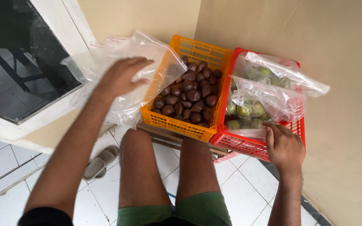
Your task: The person packs brown, round fruits from an orange crate into a clear plastic bag. They use both hands to transfer the items and then seal the bag. A red crate containing green fruits is visible nearby.
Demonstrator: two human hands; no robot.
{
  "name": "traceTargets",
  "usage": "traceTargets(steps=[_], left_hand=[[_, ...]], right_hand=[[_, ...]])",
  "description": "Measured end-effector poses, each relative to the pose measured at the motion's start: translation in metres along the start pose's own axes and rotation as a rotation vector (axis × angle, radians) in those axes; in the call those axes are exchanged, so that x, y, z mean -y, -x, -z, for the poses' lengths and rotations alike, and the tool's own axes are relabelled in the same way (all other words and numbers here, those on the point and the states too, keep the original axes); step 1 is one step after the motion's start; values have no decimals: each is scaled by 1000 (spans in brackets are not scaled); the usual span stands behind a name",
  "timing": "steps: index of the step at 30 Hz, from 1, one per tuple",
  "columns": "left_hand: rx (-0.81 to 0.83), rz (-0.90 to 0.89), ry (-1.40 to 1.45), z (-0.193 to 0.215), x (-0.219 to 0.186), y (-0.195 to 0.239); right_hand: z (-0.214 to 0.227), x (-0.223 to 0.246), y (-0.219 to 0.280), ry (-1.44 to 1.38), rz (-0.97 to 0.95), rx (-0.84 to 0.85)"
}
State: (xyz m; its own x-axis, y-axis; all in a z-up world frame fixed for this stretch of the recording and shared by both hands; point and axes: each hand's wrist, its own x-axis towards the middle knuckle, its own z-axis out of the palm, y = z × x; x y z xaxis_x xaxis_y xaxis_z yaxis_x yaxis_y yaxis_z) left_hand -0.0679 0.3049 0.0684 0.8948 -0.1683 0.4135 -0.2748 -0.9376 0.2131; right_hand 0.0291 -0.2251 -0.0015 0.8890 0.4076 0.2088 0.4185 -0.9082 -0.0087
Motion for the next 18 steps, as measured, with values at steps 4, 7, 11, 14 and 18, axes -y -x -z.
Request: traceTargets(steps=[4,7,11,14,18], left_hand=[[265,325,95,-33,-47,1],[322,446,93,-59,-37,-2],[51,218,126,-20,-41,-7],[-169,-42,136,9,-41,-17],[-327,-528,-189,59,-63,-18]], right_hand=[[0,-2,0,11,7,-16],[1,-1,3,-6,12,-11],[3,1,-1,-8,30,-9],[-1,-2,0,8,17,-18],[7,7,0,-45,47,-117]])
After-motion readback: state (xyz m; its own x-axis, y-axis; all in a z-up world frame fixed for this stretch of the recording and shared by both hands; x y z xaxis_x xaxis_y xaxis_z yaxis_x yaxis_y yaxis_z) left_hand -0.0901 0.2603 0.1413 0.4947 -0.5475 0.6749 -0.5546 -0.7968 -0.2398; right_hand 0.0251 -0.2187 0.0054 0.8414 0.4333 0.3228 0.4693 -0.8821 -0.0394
